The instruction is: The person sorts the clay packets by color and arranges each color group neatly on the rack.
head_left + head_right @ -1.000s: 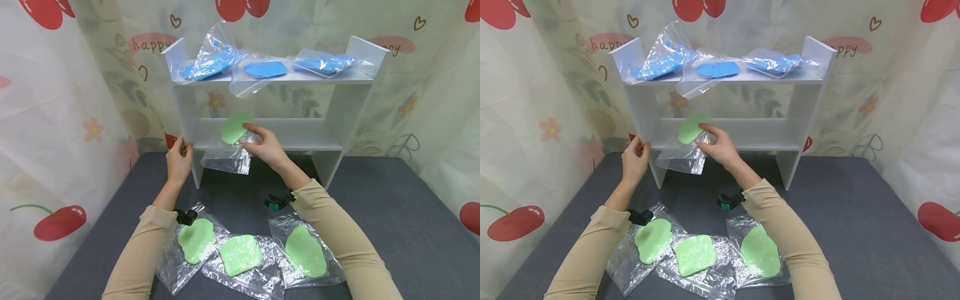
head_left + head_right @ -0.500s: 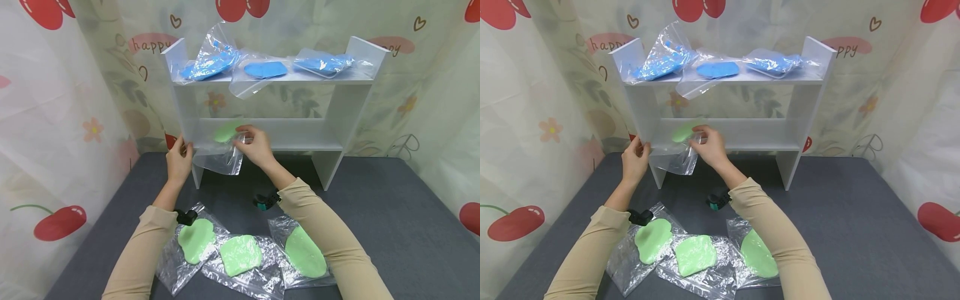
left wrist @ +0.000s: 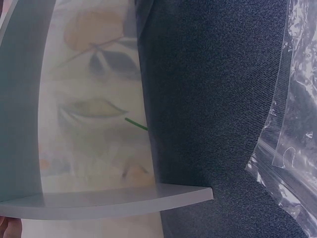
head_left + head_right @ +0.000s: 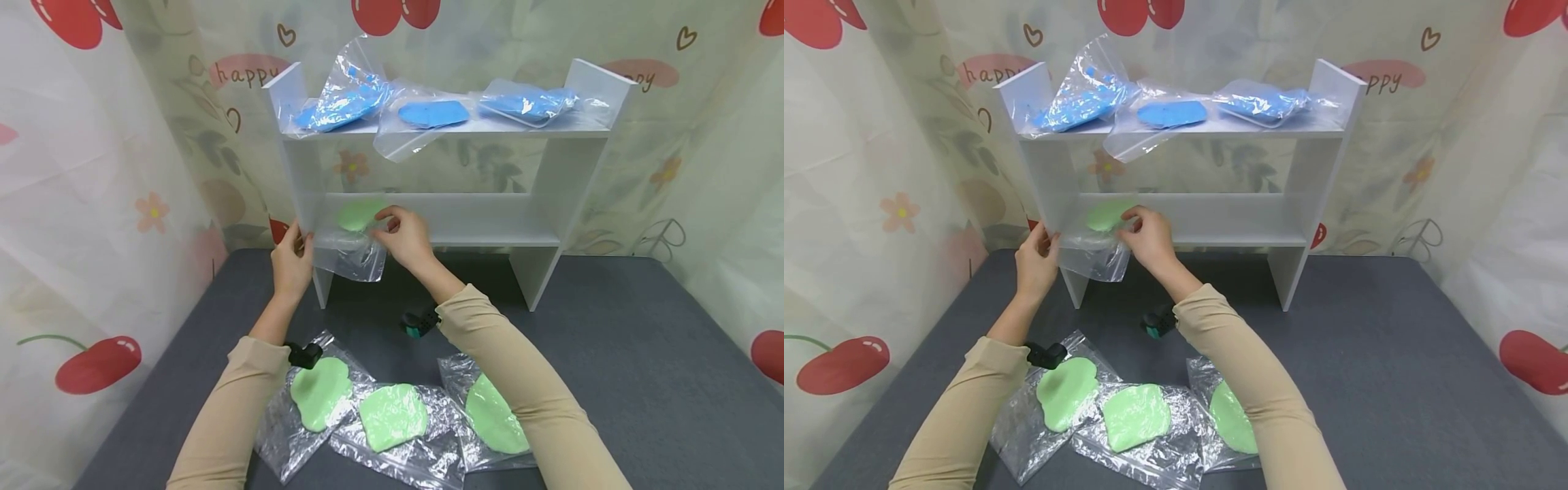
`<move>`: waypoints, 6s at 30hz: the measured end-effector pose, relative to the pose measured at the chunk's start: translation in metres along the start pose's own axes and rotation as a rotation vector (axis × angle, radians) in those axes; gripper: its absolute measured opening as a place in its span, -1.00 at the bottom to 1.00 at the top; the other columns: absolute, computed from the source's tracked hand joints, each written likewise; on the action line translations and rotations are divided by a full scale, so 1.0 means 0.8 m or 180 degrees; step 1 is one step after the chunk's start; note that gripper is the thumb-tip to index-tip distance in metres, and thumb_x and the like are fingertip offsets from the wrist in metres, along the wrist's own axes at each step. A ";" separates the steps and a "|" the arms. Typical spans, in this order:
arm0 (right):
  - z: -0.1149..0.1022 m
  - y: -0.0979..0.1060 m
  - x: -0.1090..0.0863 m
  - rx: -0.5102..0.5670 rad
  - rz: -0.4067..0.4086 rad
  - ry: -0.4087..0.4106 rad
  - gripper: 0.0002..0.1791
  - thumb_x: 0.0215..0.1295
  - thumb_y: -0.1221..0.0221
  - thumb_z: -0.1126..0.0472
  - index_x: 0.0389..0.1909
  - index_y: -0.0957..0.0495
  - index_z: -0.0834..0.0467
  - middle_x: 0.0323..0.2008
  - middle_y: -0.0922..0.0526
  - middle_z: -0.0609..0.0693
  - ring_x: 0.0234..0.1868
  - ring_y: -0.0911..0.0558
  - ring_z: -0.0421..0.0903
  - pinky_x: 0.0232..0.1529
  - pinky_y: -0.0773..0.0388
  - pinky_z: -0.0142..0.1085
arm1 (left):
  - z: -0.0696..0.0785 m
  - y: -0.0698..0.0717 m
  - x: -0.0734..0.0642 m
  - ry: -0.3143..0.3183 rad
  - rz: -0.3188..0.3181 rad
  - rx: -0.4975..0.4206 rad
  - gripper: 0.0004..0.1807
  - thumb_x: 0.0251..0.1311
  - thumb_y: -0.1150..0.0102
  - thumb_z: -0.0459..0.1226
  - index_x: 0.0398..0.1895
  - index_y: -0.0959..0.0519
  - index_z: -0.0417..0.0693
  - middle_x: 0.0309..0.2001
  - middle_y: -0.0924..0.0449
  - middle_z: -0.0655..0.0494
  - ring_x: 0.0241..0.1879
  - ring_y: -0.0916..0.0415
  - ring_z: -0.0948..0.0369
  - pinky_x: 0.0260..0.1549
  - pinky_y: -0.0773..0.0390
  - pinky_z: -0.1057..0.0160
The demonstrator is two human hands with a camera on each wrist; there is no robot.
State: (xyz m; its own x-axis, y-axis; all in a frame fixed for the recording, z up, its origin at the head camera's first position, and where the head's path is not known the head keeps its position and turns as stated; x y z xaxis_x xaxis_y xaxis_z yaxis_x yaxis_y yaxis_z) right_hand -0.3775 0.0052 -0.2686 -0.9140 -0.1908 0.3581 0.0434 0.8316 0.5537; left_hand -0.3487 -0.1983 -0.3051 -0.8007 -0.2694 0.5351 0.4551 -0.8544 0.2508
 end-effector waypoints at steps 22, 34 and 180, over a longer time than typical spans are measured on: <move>0.003 -0.005 0.009 -0.0045 -0.0332 -0.0275 -0.51 0.26 -0.13 0.14 0.21 -0.42 0.18 0.12 -0.51 0.19 -0.44 -0.70 0.06 -0.40 -0.62 -0.36 | -0.001 0.001 0.000 -0.0005 0.0035 0.0030 -0.52 0.27 0.08 -0.44 0.29 -0.35 -0.15 0.14 -0.48 -0.27 0.11 -0.48 -0.13 0.02 -0.54 -0.01; 0.011 0.010 -0.006 0.0353 -0.0368 -0.0240 -0.56 0.26 -0.14 0.16 0.14 -0.46 0.19 0.08 -0.49 0.18 -0.44 -0.68 0.02 -0.37 -0.66 -0.25 | -0.001 0.001 0.001 0.0033 0.0037 0.0012 -0.54 0.30 0.05 -0.37 0.28 -0.36 -0.14 0.13 -0.50 -0.24 0.10 -0.50 -0.10 0.03 -0.55 0.03; 0.189 0.082 -0.223 0.0199 -0.2394 0.0371 -0.40 0.18 -0.25 0.15 0.22 -0.34 0.26 -0.27 -0.45 0.11 -0.42 -0.35 -0.35 -0.50 -0.37 -0.39 | 0.007 0.011 0.007 0.0211 -0.0494 0.0195 -0.60 0.36 0.08 -0.24 0.21 -0.39 -0.18 0.15 -0.47 -0.30 0.14 -0.48 -0.10 0.08 -0.52 -0.03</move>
State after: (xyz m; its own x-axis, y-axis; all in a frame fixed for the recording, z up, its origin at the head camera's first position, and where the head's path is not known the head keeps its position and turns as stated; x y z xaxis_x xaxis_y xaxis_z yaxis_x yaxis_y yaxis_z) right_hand -0.2728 0.1731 -0.4099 -0.6397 -0.7684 -0.0197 -0.6001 0.4832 0.6375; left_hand -0.3469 -0.2046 -0.2953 -0.8861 -0.1667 0.4324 0.3452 -0.8599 0.3760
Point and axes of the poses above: each hand's wrist, its own x-axis towards the middle knuckle, its own y-axis out of the back of the hand, z = x × y, the point moved 7 cm from there along x, towards the middle knuckle
